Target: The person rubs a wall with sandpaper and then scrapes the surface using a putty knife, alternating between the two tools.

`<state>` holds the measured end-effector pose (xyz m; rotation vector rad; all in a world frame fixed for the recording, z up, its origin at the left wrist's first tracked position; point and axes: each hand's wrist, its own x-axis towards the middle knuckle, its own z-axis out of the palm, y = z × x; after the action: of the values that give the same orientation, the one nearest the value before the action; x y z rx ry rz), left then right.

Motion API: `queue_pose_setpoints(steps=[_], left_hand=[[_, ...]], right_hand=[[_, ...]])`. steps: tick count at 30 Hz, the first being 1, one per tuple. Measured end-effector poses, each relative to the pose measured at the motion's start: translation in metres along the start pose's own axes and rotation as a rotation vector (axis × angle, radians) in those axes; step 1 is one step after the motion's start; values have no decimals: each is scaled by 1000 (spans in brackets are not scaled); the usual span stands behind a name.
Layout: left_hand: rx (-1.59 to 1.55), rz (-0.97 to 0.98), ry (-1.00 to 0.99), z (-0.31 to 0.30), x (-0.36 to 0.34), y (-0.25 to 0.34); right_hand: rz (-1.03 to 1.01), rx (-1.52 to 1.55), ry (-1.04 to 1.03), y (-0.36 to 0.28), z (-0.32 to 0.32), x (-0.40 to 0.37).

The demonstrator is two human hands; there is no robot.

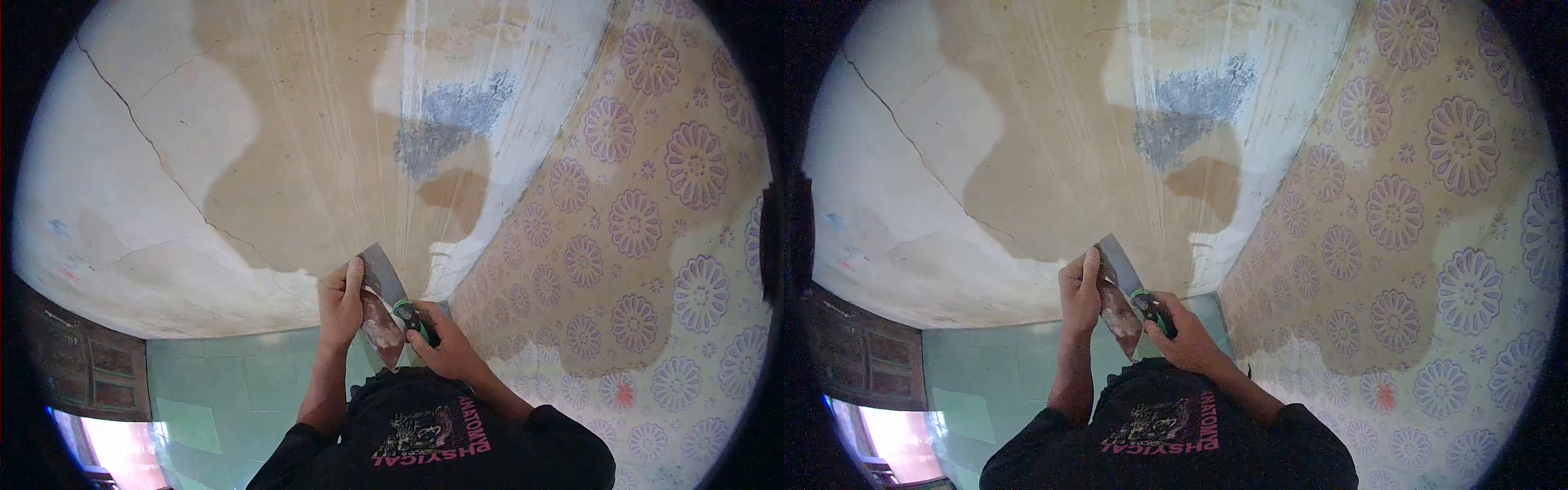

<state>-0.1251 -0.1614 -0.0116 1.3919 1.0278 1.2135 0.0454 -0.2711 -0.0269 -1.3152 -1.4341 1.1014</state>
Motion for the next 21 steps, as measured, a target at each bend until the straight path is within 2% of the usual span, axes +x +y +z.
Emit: queue_pose_setpoints(steps=[5, 7, 9, 10, 11, 13, 14, 16, 17, 19, 21], left_hand=[[-83, -14, -3, 1, -2, 2], [-92, 19, -24, 1, -4, 0], [-55, -86, -72, 2, -6, -4], [-53, 71, -125, 2, 0, -14], [-54, 78, -133, 1, -1, -17], [-67, -76, -18, 3, -5, -7], [-70, -74, -26, 3, -6, -12], [-189, -92, 75, 3, -7, -31], [-196, -89, 67, 4, -8, -36], [-124, -15, 80, 4, -10, -44], [-103, 55, 85, 5, -10, -47]], right_hand=[[-55, -21, 15, 7, 8, 1], [44, 71, -4, 11, 11, 5], [54, 28, 53, 15, 10, 10], [66, -15, 106, 17, 8, 13], [61, -16, 115, 18, 6, 17], [286, 97, 187, 18, 3, 22], [286, 96, 196, 16, 4, 23], [454, 95, 206, 8, 9, 26], [452, 91, 217, 8, 11, 27], [424, 140, 68, 11, 19, 26], [444, 137, 48, 12, 24, 24]])
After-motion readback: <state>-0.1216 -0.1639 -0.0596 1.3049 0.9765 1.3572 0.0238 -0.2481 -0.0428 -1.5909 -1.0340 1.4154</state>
